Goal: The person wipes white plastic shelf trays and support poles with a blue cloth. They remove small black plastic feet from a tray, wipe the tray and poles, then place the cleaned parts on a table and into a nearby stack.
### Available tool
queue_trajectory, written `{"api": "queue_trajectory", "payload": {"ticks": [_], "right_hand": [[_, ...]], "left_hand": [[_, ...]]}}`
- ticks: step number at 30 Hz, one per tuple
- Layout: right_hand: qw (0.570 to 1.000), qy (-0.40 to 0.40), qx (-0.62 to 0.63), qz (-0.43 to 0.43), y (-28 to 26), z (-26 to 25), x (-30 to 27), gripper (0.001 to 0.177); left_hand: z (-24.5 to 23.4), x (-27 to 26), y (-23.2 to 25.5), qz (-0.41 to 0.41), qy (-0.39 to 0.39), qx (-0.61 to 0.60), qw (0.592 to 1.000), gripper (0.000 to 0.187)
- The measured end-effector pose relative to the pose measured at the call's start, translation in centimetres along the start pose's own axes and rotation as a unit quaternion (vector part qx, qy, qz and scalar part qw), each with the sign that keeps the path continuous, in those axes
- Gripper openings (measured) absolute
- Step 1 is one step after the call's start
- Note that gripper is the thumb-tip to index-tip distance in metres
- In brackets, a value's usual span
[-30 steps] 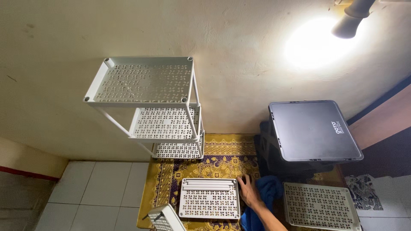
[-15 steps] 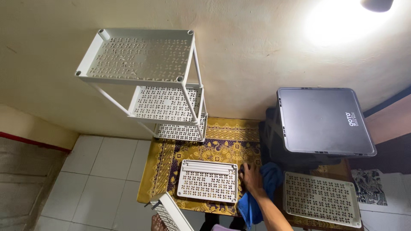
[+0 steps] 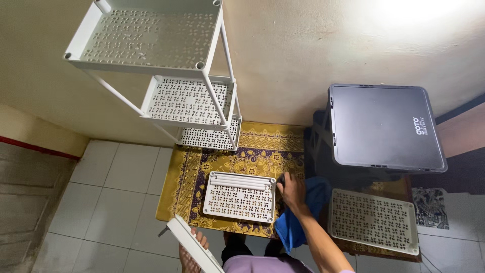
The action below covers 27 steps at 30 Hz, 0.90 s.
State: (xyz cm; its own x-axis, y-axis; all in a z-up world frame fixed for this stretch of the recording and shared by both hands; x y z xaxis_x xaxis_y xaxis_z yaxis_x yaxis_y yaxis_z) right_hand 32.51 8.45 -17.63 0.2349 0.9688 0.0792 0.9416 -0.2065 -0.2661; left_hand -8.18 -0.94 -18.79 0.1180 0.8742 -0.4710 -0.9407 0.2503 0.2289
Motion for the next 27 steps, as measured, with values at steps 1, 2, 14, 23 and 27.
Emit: {"api": "queue_trajectory", "payload": {"ticks": [1,2,14,23,27], "right_hand": [[0.999,-0.007,0.03,0.027,0.2,-0.1,0.2,0.042],[0.997,-0.016,0.059,0.057,0.6,-0.1,-0.1,0.043],[0.995,-0.047,0.018,0.084,-0.7,2.2,-0.6,0.038],[0.984,-0.104,0.012,0.146,-0.1,3.9,-1.8,0.035],[0.978,-0.077,0.002,0.192,-0.3,4.2,-2.2,0.045]], "left_hand": [[0.3,0.3,0.5,0.005,0.001,0.006,1.0,0.024],[0.3,0.3,0.9,0.007,0.005,0.011,1.0,0.024],[1.7,3.9,7.9,-0.041,-0.063,0.01,0.997,0.024],[3.2,7.1,10.9,-0.059,-0.129,0.024,0.99,0.029],[2.9,8.3,11.6,-0.036,-0.093,0.062,0.993,0.026]]}}
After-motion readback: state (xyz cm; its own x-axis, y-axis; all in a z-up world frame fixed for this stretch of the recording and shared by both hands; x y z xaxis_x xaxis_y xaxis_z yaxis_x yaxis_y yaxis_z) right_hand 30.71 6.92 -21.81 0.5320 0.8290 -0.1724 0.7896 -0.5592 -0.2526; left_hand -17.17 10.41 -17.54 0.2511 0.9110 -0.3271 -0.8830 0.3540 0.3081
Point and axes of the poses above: each hand's wrist, its own x-axis towards the middle knuckle, its own z-axis out of the palm, y = z × x, the point moved 5 cm from there along x, towards the middle knuckle, and after that the axes turned 15 degrees about -x, right-handed, at the moved point
